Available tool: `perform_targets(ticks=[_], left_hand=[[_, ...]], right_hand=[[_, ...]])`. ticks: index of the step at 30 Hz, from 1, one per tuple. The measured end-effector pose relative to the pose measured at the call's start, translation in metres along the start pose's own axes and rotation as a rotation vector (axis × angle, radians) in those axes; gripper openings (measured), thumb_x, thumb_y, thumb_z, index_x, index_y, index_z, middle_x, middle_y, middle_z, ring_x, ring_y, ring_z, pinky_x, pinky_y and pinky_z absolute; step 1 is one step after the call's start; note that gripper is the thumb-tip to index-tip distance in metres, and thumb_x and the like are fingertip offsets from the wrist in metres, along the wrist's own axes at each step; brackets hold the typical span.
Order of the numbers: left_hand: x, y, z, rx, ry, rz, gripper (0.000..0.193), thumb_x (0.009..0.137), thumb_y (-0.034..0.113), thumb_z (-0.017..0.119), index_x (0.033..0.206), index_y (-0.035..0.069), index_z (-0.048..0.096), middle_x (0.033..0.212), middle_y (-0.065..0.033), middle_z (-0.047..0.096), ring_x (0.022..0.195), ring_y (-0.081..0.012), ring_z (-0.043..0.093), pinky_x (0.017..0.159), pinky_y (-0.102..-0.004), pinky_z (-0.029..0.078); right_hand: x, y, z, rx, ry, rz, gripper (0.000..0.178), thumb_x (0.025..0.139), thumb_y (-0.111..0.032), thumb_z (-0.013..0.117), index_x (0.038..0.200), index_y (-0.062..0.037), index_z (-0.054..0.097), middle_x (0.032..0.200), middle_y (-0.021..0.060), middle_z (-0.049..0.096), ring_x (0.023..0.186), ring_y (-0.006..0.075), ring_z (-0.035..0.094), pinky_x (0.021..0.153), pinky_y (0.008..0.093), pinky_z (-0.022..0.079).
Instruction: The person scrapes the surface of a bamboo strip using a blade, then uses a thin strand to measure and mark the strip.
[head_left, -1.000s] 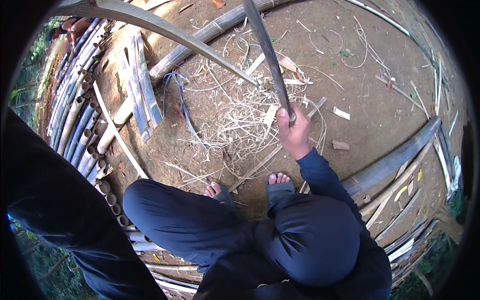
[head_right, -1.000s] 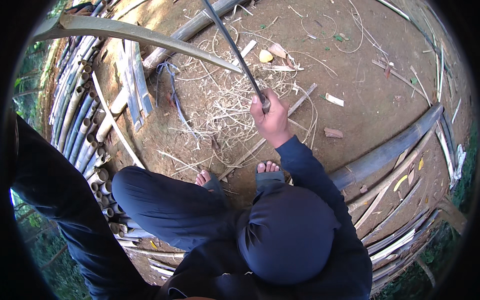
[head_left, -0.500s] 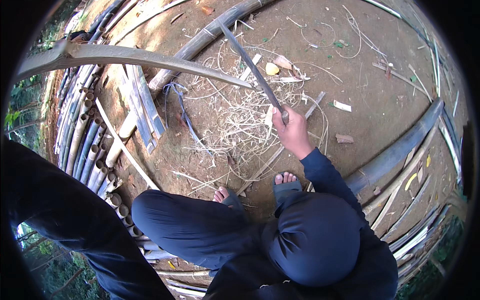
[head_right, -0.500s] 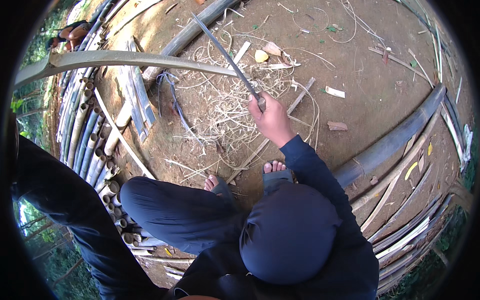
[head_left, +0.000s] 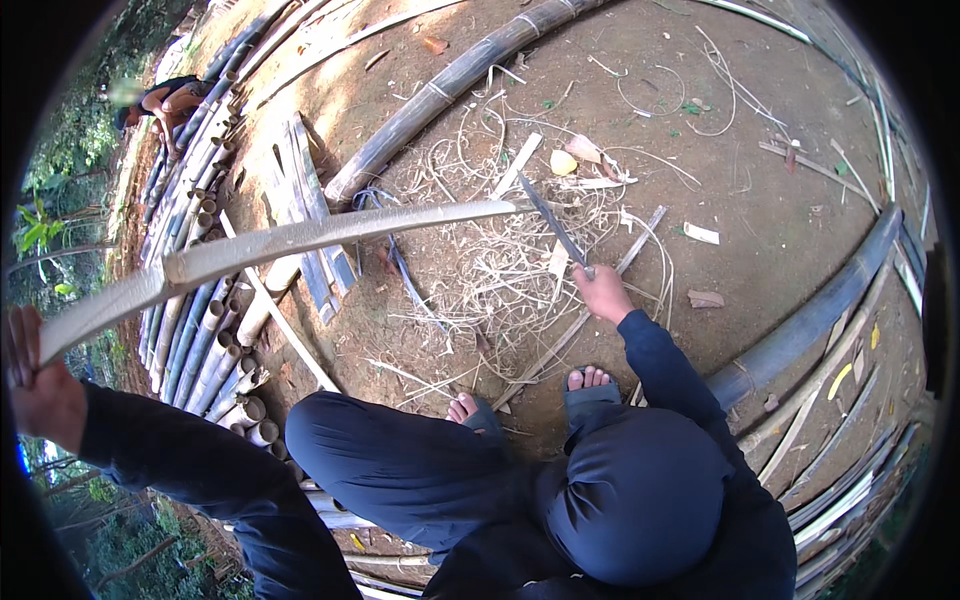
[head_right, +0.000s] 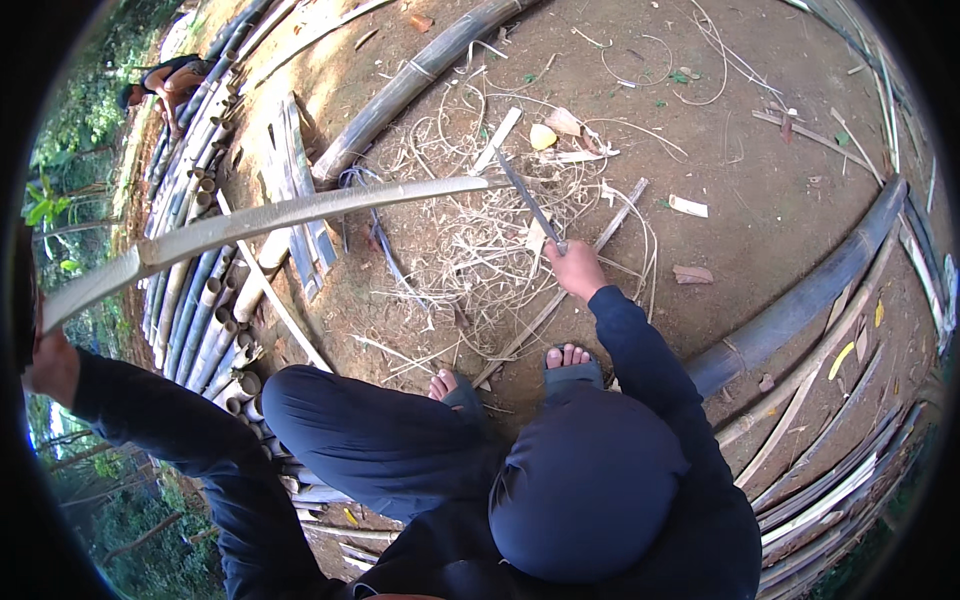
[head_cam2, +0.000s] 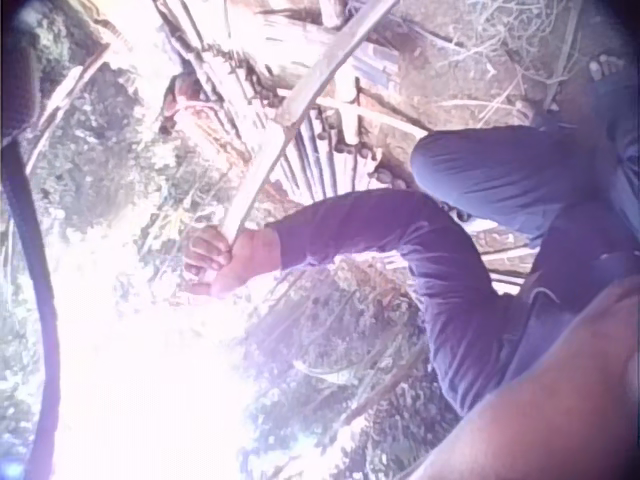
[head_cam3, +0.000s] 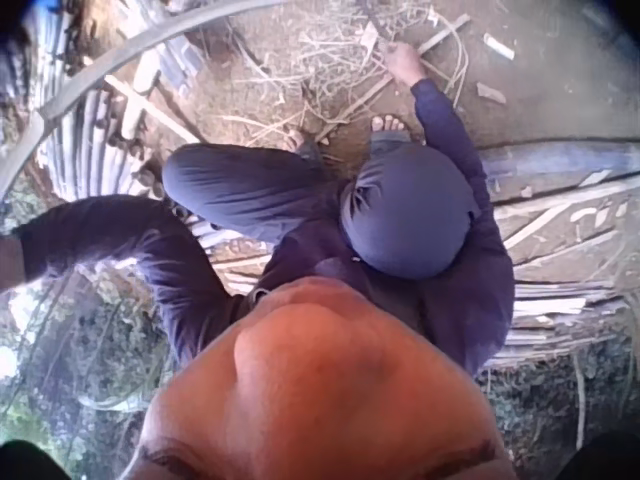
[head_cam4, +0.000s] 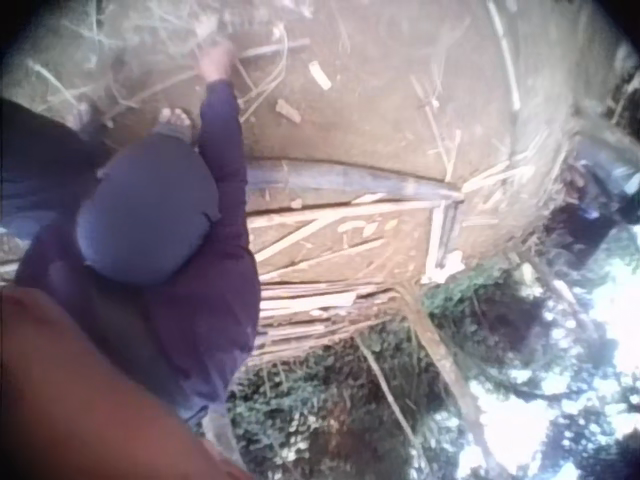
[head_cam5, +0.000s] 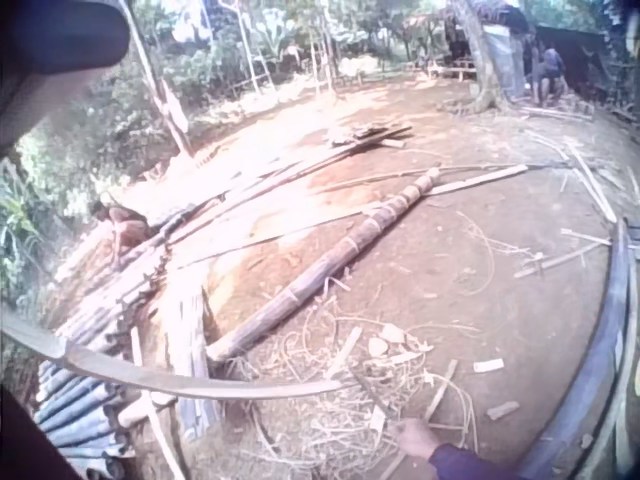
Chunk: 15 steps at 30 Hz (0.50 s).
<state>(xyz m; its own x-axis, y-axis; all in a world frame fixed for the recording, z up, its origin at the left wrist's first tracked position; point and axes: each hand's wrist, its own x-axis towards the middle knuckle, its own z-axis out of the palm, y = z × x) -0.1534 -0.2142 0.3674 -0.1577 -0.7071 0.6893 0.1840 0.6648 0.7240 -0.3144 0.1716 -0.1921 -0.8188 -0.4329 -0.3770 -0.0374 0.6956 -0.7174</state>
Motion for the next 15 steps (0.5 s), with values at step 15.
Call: perform_targets(ticks=[15], left_hand=[[-0.040,-0.006,-0.119,-0.591,-0.245,-0.226,0.031,0.101,0.027,0.046,0.076,0.010,0.040,0.050,0.0028,0.031,0.035,-0.0069,0.027,0.034,-0.0221,0.025]], right_hand=[[-0.013,-0.003,0.016,-0.136,0.046,-0.151,0.032,0.093,-0.030,0.060,0.086,0.0016,0.063,0.066,0.0236,0.062,0.066,0.0427,0.064,0.060,0.0504,0.049]])
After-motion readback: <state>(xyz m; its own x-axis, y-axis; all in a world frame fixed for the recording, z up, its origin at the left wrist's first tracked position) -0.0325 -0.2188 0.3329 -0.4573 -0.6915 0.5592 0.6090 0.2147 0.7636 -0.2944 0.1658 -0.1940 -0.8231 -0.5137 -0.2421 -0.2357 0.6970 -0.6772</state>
